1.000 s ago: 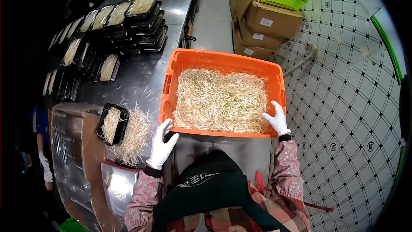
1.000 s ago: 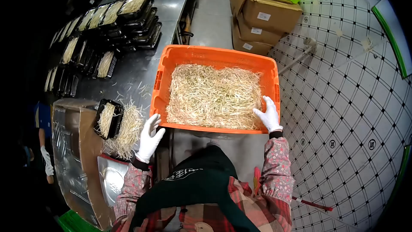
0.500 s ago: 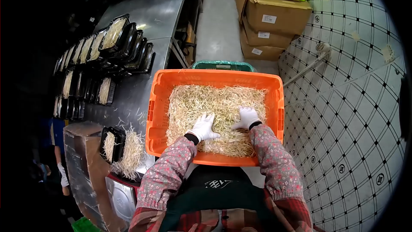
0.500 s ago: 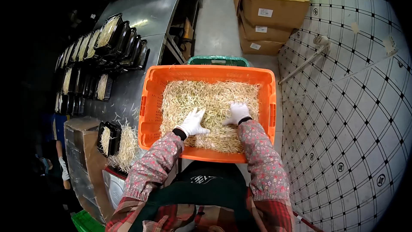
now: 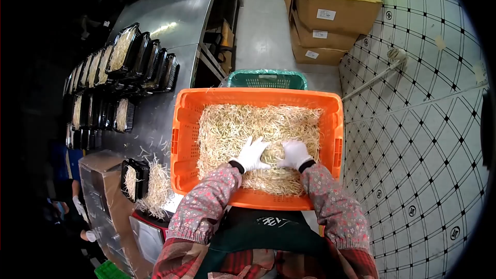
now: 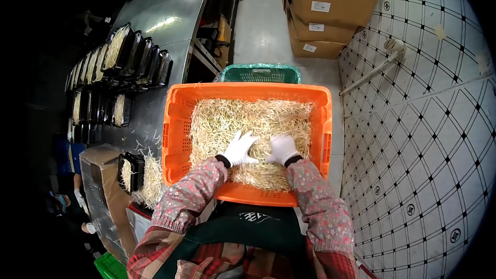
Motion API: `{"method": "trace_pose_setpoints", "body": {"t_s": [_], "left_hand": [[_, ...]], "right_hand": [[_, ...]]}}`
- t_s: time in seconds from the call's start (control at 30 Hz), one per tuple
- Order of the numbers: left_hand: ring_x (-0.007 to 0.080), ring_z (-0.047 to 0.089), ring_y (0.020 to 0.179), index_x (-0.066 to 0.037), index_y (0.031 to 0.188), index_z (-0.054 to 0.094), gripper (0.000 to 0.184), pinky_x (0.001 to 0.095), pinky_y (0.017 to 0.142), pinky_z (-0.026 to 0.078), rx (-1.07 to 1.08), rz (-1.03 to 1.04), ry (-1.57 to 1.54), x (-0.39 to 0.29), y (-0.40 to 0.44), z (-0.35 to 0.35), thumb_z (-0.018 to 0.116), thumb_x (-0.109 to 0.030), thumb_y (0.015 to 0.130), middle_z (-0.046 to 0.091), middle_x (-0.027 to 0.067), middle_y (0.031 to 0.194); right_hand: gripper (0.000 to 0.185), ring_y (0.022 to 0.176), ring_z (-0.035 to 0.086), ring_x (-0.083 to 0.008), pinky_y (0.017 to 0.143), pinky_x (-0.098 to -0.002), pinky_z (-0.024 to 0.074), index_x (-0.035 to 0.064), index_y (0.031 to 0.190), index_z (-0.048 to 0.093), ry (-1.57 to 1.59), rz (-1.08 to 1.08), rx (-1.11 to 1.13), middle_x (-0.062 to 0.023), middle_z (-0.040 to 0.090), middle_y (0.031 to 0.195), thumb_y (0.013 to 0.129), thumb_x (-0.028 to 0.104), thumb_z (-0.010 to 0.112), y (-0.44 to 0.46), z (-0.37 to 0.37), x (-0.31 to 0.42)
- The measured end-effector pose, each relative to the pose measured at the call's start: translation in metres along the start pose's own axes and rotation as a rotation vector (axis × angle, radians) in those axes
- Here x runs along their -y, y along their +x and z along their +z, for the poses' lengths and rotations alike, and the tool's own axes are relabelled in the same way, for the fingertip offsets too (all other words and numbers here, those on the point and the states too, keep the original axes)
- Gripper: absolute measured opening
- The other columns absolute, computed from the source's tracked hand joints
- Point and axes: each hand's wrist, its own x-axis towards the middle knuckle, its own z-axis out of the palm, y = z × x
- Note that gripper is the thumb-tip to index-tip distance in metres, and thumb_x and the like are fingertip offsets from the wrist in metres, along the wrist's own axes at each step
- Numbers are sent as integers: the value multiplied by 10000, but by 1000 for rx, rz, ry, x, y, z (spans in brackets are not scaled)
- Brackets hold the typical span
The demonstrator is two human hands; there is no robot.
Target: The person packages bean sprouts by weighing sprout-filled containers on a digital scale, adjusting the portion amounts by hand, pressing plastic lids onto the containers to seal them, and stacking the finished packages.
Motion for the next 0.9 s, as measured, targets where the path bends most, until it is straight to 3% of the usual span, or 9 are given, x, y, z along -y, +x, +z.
{"method": "trace_pose_setpoints", "body": {"t_s": [0.1, 0.37, 0.43, 0.5, 0.57, 0.67, 0.77, 0.87, 0.9], "left_hand": [[355, 356, 1419, -93, 1470, 410, 954, 565, 1204, 148, -45, 80, -39, -8, -25, 2, 806, -510, 710, 509, 171, 1407], [369, 237, 1481, 5, 1513, 298, 1214, 593, 1199, 115, 206, 164, 67, -10, 23, -24, 883, -505, 580, 445, 211, 1475], [325, 510, 1290, -29, 1404, 487, 1005, 548, 1206, 155, 151, 179, 29, -8, 27, -19, 888, -447, 582, 620, 154, 1264], [313, 587, 1179, -62, 1334, 559, 872, 505, 1217, 161, 145, 212, -32, 3, 30, -4, 885, -400, 599, 672, 124, 1144], [318, 627, 1077, -109, 1265, 613, 676, 461, 1145, 327, 79, 232, -51, -7, 21, -22, 844, -329, 669, 691, 110, 1090], [281, 607, 908, -151, 1145, 665, 441, 402, 840, 502, -246, 257, -191, -18, 8, -56, 775, -179, 719, 681, 77, 927], [262, 609, 780, -164, 1051, 665, 341, 382, 825, 487, -386, 233, -27, -10, -3, -115, 774, -235, 737, 673, 42, 853], [290, 638, 859, -112, 1043, 644, 429, 405, 866, 446, -427, 185, 34, 29, -14, -149, 796, -161, 644, 674, 75, 869], [273, 629, 905, -123, 1127, 651, 416, 446, 963, 421, -535, 199, 97, 58, -13, -139, 771, -165, 731, 672, 70, 902]], "right_hand": [[477, 808, 679, -292, 748, -401, 542, 69, 901, 644, 1, 39, 28, -118, 679, 843, 653, 427, 839, -37, -23, 38], [723, 889, 675, -333, 792, -441, 521, 58, 1147, 591, -23, 78, -98, -103, 679, 904, 608, 451, 871, -43, -4, 21], [698, 906, 683, -336, 786, -440, 530, 81, 1159, 591, 108, 174, 66, -126, 691, 936, 608, 416, 858, -34, 1, 18], [611, 875, 688, -346, 754, -447, 543, 100, 1120, 597, 151, 181, 52, -146, 697, 918, 617, 355, 832, -34, 0, 17], [523, 831, 697, -345, 713, -447, 546, 91, 1043, 593, 108, 170, 46, -156, 695, 896, 626, 311, 819, -35, -35, 28], [559, 775, 698, -336, 678, -427, 549, 85, 1065, 600, 58, 33, -69, -165, 693, 868, 596, 250, 855, -36, -106, 43], [537, 748, 687, -337, 657, -433, 539, 75, 1113, 606, 26, -97, -220, -152, 669, 829, 650, 233, 827, -11, -139, 58], [462, 823, 694, -305, 720, -417, 540, 70, 1113, 599, 52, -138, -367, -135, 674, 899, 708, 188, 785, 42, -136, 87], [436, 830, 692, -293, 727, -409, 536, 81, 1111, 594, -37, -62, -262, -117, 674, 909, 721, 164, 769, 67, -124, 94]]}}
